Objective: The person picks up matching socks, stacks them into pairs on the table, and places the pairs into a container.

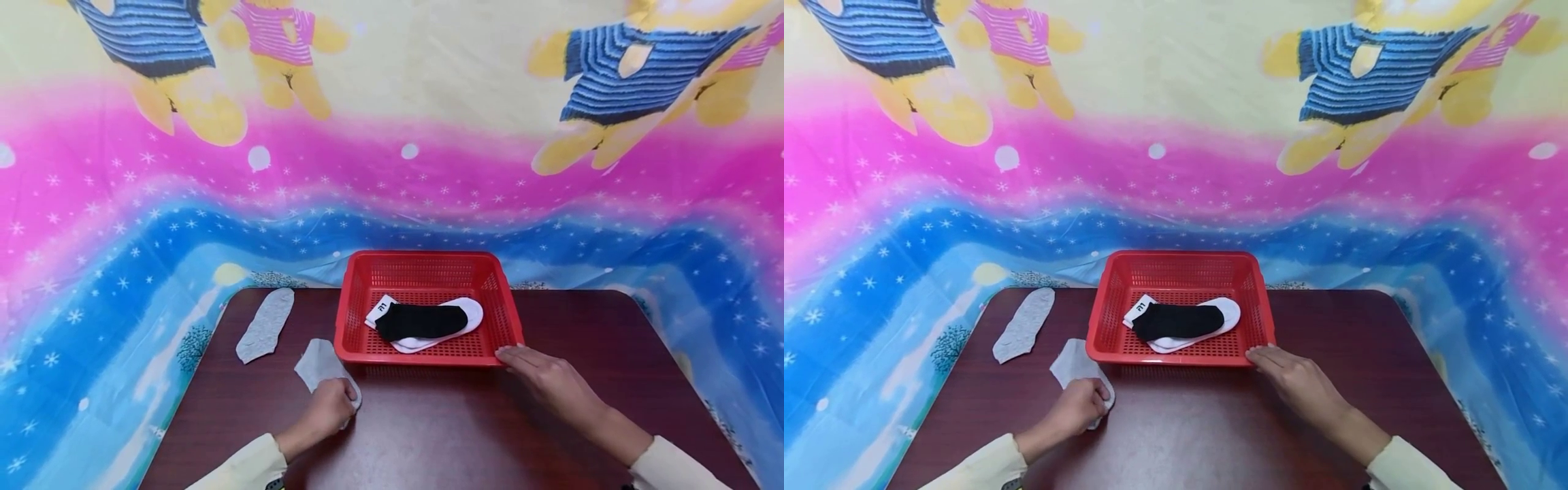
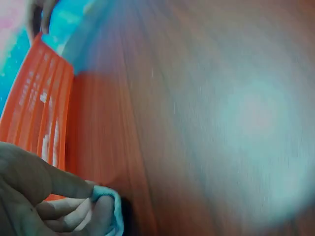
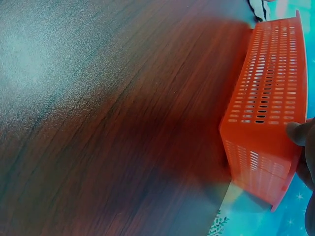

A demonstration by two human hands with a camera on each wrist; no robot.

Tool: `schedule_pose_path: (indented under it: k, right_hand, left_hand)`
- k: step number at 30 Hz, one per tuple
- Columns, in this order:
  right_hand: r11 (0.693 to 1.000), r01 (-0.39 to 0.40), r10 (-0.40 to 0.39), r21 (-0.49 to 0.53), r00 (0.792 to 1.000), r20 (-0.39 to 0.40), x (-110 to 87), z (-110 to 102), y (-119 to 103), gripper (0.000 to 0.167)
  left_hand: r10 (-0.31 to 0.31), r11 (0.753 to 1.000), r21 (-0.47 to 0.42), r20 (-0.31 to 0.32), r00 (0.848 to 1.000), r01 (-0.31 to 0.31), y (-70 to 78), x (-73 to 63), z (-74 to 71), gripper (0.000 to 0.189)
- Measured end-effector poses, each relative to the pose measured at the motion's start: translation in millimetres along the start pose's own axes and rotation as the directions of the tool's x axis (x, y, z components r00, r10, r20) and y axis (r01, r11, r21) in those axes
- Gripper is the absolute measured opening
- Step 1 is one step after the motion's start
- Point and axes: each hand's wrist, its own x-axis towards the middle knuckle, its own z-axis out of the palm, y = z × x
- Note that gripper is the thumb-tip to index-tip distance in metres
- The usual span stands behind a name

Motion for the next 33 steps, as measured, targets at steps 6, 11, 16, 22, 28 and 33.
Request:
schedule_pose_path:
  k: [6,11,16,22,28,33]
  right_hand:
    - [1.000,-0.010,0.010,0.015,1.000,0.010,1.0,2,-1,0.057]
    - [1.000,-0.026,0.026,0.007,1.000,0.002,0.1,2,-2,0.058]
    - [0.999,-0.042,0.042,-0.004,0.999,0.002,-0.9,2,-2,0.059]
    - [0.999,-0.051,0.051,-0.003,0.999,0.005,-1.4,2,-2,0.059]
    - [0.999,-0.050,0.050,-0.009,0.998,0.041,-3.5,1,-1,0.062]
    - [0.998,-0.032,0.037,-0.061,0.996,0.085,-5.7,4,-2,0.063]
  left_hand:
    - [-0.173,0.934,-0.287,0.149,0.974,0.210,22.4,-8.1,20.6,0.019]
    - [-0.255,0.829,-0.441,0.249,0.934,0.344,45.3,-12.1,39.4,0.017]
    - [-0.302,0.676,-0.597,0.310,0.901,0.432,68.3,-10.8,59.9,0.015]
    - [-0.348,0.514,-0.716,0.329,0.878,0.472,91.0,-6.6,82.4,0.016]
    - [-0.264,0.531,-0.732,0.336,0.904,0.427,100.4,-3.3,80.9,0.023]
    - [-0.048,0.866,-0.469,0.269,0.962,0.174,92.9,-7.1,48.4,0.026]
